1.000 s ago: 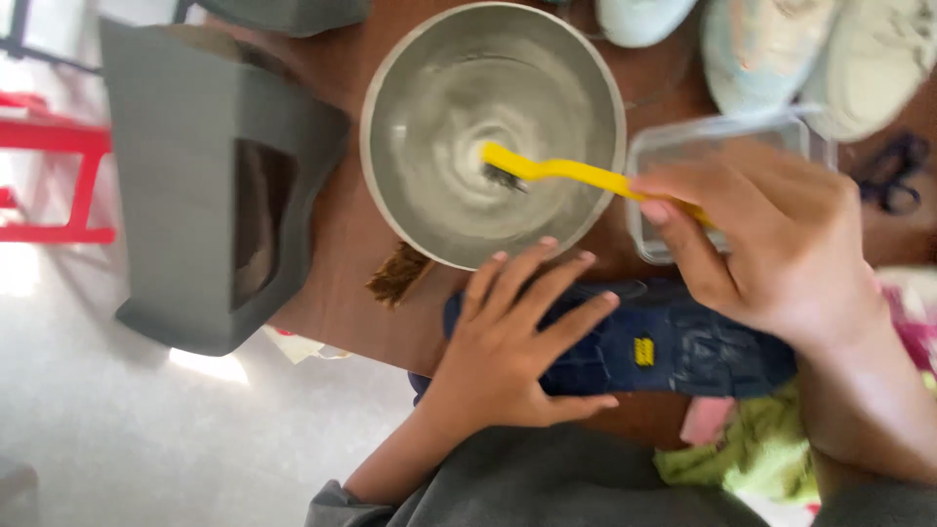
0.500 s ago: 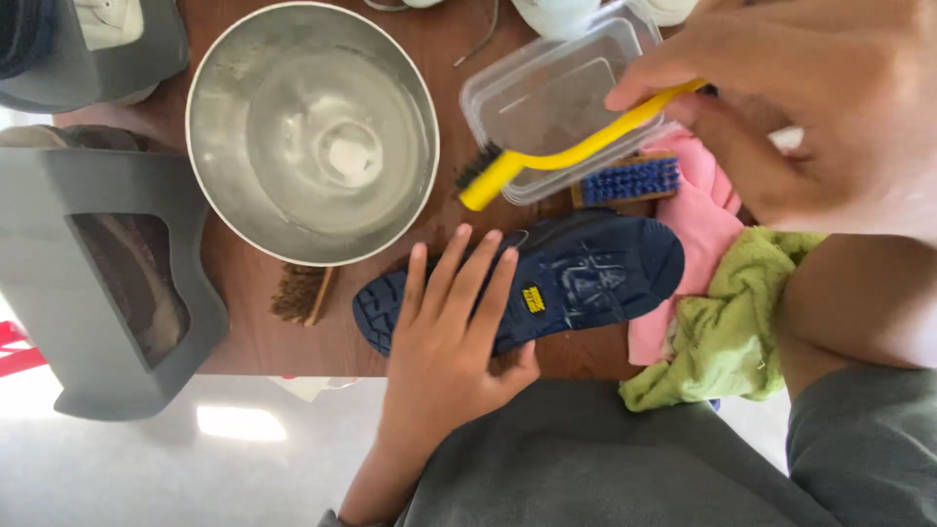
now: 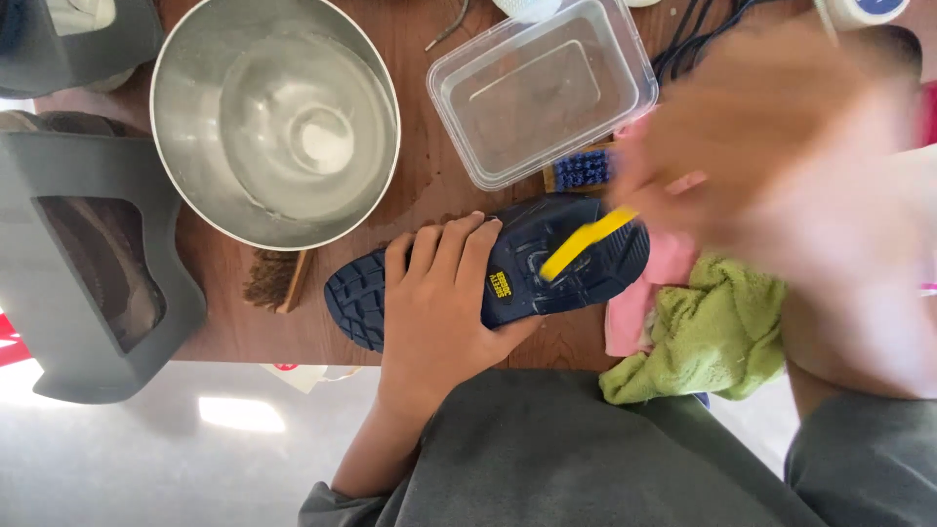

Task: Brushing and cleaning the sole of a shoe using a small brush and a cloth.

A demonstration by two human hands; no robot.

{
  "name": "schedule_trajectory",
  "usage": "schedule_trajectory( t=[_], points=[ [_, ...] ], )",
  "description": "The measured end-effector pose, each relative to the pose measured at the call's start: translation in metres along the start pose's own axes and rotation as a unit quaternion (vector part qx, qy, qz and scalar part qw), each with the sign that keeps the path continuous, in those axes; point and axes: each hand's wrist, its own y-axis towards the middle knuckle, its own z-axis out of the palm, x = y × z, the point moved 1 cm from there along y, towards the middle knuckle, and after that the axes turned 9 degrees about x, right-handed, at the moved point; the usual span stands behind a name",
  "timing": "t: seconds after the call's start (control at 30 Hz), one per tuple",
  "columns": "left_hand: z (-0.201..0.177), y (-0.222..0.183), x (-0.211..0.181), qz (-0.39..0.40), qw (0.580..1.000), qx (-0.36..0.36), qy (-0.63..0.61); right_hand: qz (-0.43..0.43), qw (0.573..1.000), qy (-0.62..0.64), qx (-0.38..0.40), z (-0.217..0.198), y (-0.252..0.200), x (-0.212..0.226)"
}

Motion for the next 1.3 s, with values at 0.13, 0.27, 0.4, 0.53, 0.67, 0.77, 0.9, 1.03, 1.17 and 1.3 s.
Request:
schedule_trajectory(
  t=[0.13,0.27,0.4,0.53,0.67,0.77,0.9,1.03,1.17,1.3],
  points=[
    [-0.002,0.001,0.0,0.01,1.0,0.008,-0.007,-0.083,0.995,-0.049,0.0,0.004,0.0,0.001],
    [-0.005,0.004,0.001,0.002,1.0,0.023,-0.013,-0.022,0.999,-0.04,0.0,0.01,-0.01,-0.017],
    [-0.004,0.004,0.001,0.01,0.999,0.029,-0.013,-0.09,0.994,-0.045,-0.032,0.022,0.006,-0.006],
    [-0.006,0.004,0.001,0.008,1.0,0.009,-0.024,-0.084,0.996,0.016,-0.033,0.024,0.006,-0.02],
    [-0.002,0.002,0.002,0.004,1.0,0.016,-0.026,-0.144,0.987,-0.026,-0.061,0.032,0.017,0.009],
    [-0.003,0.003,0.002,0.011,0.999,-0.005,-0.036,-0.09,0.995,0.028,-0.044,0.035,0.009,-0.026],
    [-0.003,0.002,0.002,0.003,0.999,0.009,-0.033,-0.134,0.986,0.042,-0.091,0.045,0.018,-0.003],
    [-0.003,0.002,0.001,0.015,0.999,-0.008,-0.029,-0.118,0.992,-0.012,-0.042,0.038,0.015,-0.002],
    [-0.005,0.001,0.001,0.011,0.999,-0.005,-0.032,-0.098,0.993,-0.033,-0.051,0.039,0.01,-0.007],
    [-0.002,0.001,0.002,0.016,0.999,-0.008,-0.028,-0.113,0.992,-0.037,-0.048,0.042,0.008,0.008]
  ],
)
